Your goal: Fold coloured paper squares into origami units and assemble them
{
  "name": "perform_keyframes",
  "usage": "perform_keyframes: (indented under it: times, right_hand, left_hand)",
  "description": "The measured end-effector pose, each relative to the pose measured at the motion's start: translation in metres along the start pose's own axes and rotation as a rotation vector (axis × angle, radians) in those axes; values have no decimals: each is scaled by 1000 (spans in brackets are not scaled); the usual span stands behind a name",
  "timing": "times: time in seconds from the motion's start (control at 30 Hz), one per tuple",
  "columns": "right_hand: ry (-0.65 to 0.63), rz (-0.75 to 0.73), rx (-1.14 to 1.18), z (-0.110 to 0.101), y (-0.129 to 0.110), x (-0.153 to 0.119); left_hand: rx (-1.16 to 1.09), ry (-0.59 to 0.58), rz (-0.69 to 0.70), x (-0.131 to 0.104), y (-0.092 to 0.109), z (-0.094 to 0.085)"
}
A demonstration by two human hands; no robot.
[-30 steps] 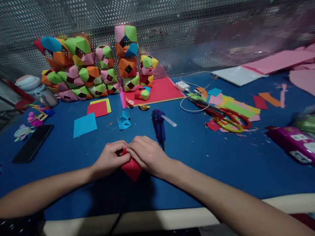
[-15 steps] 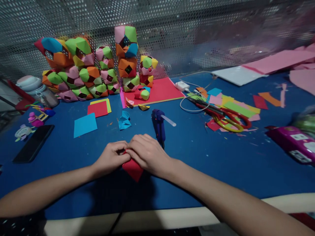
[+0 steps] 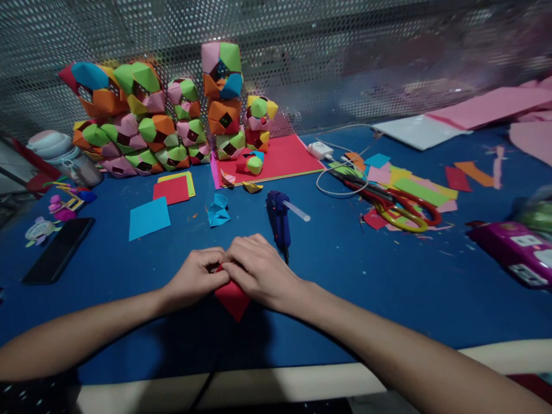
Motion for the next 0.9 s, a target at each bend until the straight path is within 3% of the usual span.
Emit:
perform_keyframes:
  times: [0.17, 0.3, 0.47, 0.73, 0.9]
  right_hand:
    - [-47, 271, 243, -2, -3, 3]
    - [13, 322, 82, 2, 3, 2]
    - [105, 233, 41, 9, 11, 0]
    - [122, 170, 60, 4, 7, 0]
    - [129, 26, -40, 3, 10, -1]
  left_hand:
    - [-38, 104, -49, 0, 0, -2]
    - [-100, 241, -154, 1, -1, -4]
    - [-103, 244, -112, 2, -2, -2]
    - [-157, 278, -180, 1, -5, -3]
    - [-42, 223, -163, 1, -3, -4]
Point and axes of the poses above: each hand's wrist, its own x-axis towards the middle knuckle, its own z-axis out of the palm, y = z × x, the point moved 1 cm from there along x, towards the middle knuckle, and after that the axes turned 9 degrees about z, right-handed, at the moved point
